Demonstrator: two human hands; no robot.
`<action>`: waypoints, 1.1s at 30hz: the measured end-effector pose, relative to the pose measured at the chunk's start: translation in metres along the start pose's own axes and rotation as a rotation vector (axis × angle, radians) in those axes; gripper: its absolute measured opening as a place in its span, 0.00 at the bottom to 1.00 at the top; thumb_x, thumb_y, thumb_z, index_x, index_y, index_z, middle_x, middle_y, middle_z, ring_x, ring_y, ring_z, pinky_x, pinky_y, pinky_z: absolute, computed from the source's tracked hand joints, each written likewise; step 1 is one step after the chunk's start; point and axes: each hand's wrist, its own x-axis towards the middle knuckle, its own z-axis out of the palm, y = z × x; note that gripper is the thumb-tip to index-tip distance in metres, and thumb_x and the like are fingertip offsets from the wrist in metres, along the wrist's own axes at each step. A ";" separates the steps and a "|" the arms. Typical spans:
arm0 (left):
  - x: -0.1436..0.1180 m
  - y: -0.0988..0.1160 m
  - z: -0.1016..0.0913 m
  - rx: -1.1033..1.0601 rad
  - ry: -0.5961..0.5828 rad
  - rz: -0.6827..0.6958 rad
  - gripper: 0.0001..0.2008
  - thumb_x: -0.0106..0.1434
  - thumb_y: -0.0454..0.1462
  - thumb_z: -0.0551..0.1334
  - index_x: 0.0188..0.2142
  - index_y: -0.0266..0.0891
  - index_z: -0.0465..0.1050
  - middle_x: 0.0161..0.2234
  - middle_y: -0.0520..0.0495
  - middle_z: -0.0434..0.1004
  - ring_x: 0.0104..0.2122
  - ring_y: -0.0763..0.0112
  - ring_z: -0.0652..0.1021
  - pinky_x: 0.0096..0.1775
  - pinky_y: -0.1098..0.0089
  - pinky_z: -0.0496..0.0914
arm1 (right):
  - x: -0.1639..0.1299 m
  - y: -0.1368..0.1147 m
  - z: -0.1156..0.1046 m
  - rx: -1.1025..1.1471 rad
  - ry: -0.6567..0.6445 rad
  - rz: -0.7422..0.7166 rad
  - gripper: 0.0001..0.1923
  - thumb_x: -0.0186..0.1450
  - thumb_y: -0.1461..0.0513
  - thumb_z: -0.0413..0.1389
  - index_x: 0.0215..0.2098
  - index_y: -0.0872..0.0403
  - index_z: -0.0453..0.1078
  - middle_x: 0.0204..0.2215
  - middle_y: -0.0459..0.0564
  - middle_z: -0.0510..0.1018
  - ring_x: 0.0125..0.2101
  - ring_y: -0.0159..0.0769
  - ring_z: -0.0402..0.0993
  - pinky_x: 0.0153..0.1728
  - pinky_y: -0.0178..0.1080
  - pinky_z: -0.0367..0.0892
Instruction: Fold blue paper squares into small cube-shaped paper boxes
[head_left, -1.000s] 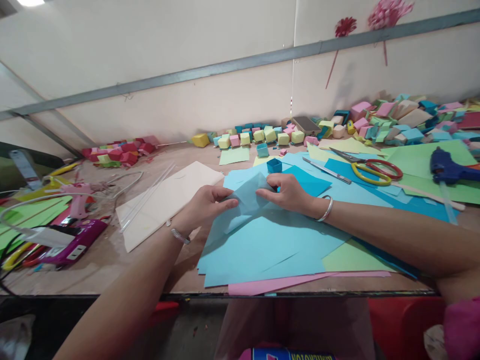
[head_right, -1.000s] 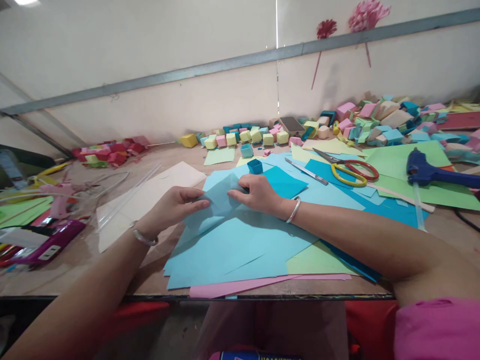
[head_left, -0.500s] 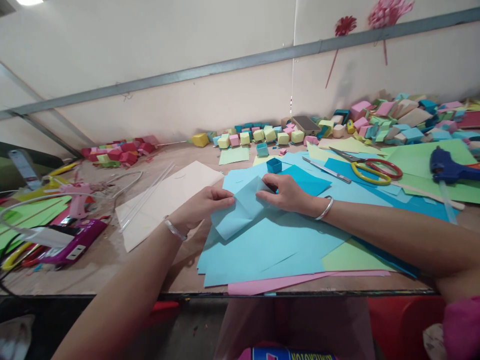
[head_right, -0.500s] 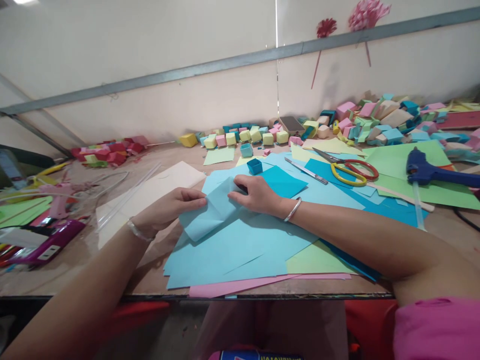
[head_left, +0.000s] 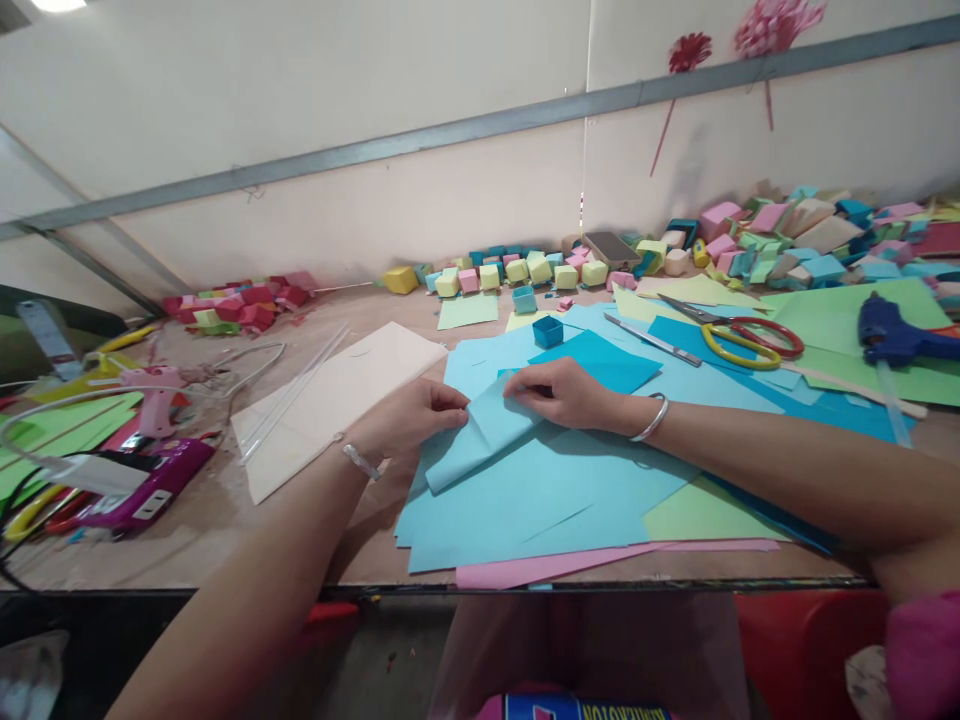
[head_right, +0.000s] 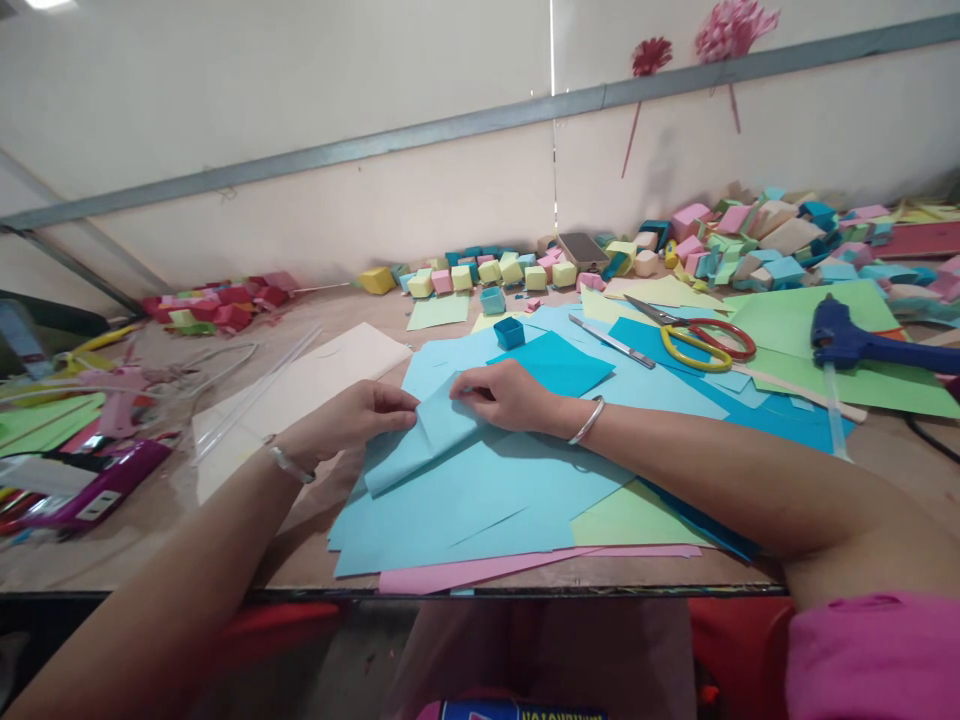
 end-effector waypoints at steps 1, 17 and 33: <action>0.001 -0.002 0.001 0.048 0.034 0.030 0.10 0.47 0.41 0.70 0.30 0.41 0.82 0.23 0.50 0.77 0.22 0.69 0.71 0.24 0.73 0.63 | 0.000 0.001 0.001 -0.043 -0.025 -0.026 0.10 0.64 0.66 0.50 0.37 0.55 0.74 0.28 0.47 0.79 0.27 0.30 0.69 0.30 0.33 0.59; 0.003 -0.003 0.011 0.374 0.143 0.201 0.05 0.53 0.36 0.64 0.27 0.43 0.80 0.27 0.49 0.77 0.27 0.67 0.73 0.31 0.70 0.64 | 0.000 -0.007 -0.002 -0.483 -0.248 0.010 0.12 0.64 0.68 0.47 0.35 0.54 0.72 0.25 0.48 0.76 0.23 0.30 0.59 0.26 0.35 0.46; -0.004 0.020 0.025 0.636 0.021 0.195 0.12 0.62 0.43 0.57 0.33 0.39 0.76 0.25 0.52 0.74 0.25 0.72 0.70 0.28 0.71 0.60 | 0.000 -0.009 -0.003 -0.527 -0.284 0.036 0.13 0.65 0.66 0.45 0.36 0.55 0.72 0.25 0.47 0.73 0.24 0.29 0.54 0.26 0.36 0.43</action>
